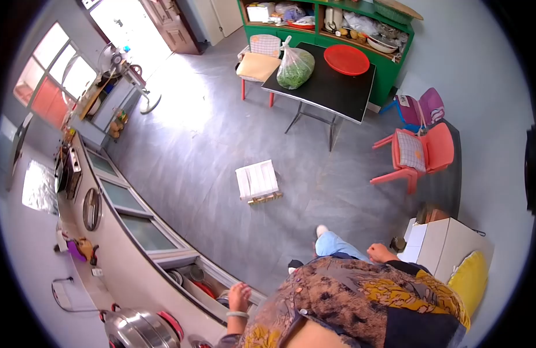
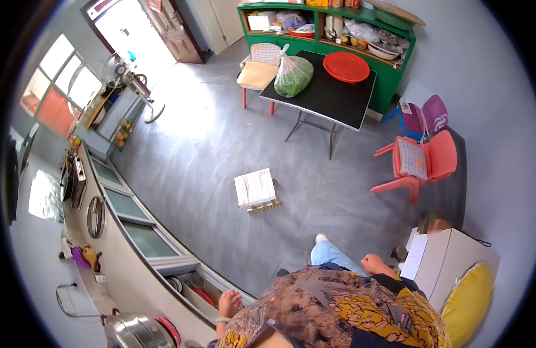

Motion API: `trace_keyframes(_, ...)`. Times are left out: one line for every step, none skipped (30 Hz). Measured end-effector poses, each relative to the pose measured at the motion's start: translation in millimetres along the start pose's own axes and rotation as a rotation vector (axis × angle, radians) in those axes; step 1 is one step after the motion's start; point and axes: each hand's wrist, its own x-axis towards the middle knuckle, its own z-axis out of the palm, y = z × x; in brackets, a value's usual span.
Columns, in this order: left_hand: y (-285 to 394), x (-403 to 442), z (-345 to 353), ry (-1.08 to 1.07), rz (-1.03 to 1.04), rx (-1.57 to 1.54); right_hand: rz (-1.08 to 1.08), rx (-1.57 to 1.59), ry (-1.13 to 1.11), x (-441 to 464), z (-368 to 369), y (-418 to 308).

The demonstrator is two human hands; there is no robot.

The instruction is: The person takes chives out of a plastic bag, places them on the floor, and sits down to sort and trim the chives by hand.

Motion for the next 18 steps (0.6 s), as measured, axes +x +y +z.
trace_keyframes(30,-12,36,0.107,0.055,0.038,0.0,-0.054,-0.015,-11,0,9)
trace_keyframes(45,-1,40,0.107,0.073,0.061,-0.002,-0.108,-0.031,-19,-1,16)
trace_keyframes(94,19,70,0.164,0.102,0.089,0.046,-0.099,-0.057,16,-5,4)
trace_keyframes(102,36,86,0.192,0.119,0.082,0.115,-0.132,-0.046,20,-19,8)
trace_keyframes(107,56,103,0.222,0.135,0.073,0.182,-0.167,-0.037,26,-33,17)
trace_keyframes(116,69,116,0.254,0.149,0.07,0.068,-0.173,-0.053,53,-31,47)
trace_keyframes(114,79,129,0.268,0.116,0.076,0.036,-0.178,-0.028,75,-41,67)
trace_keyframes(112,92,141,0.279,0.089,0.085,0.001,-0.177,0.001,99,-50,77)
trace_keyframes(108,99,151,0.294,0.058,0.096,-0.029,-0.174,0.025,111,-59,80)
trace_keyframes(102,104,165,0.279,0.013,0.11,0.006,-0.143,-0.083,127,-92,60)
trace_keyframes(84,124,151,0.134,-0.053,0.087,0.004,-0.112,-0.073,136,-124,22)
trace_keyframes(85,119,180,0.161,-0.078,0.169,0.027,-0.053,-0.055,160,-143,8)
trace_keyframes(85,113,210,0.188,-0.101,0.254,0.018,-0.047,0.03,194,-153,3)
trace_keyframes(87,116,230,0.111,-0.106,0.404,0.013,-0.043,0.116,229,-163,-2)
trace_keyframes(88,118,244,0.033,-0.115,0.553,-0.031,0.0,0.143,260,-180,-12)
trace_keyframes(86,120,253,0.06,-0.118,0.628,-0.076,0.046,0.17,289,-200,-27)
trace_keyframes(84,127,260,0.084,-0.115,0.701,-0.094,0.087,0.209,308,-221,-51)
trace_keyframes(76,139,260,0.107,-0.113,0.775,-0.111,0.129,0.249,323,-241,-82)
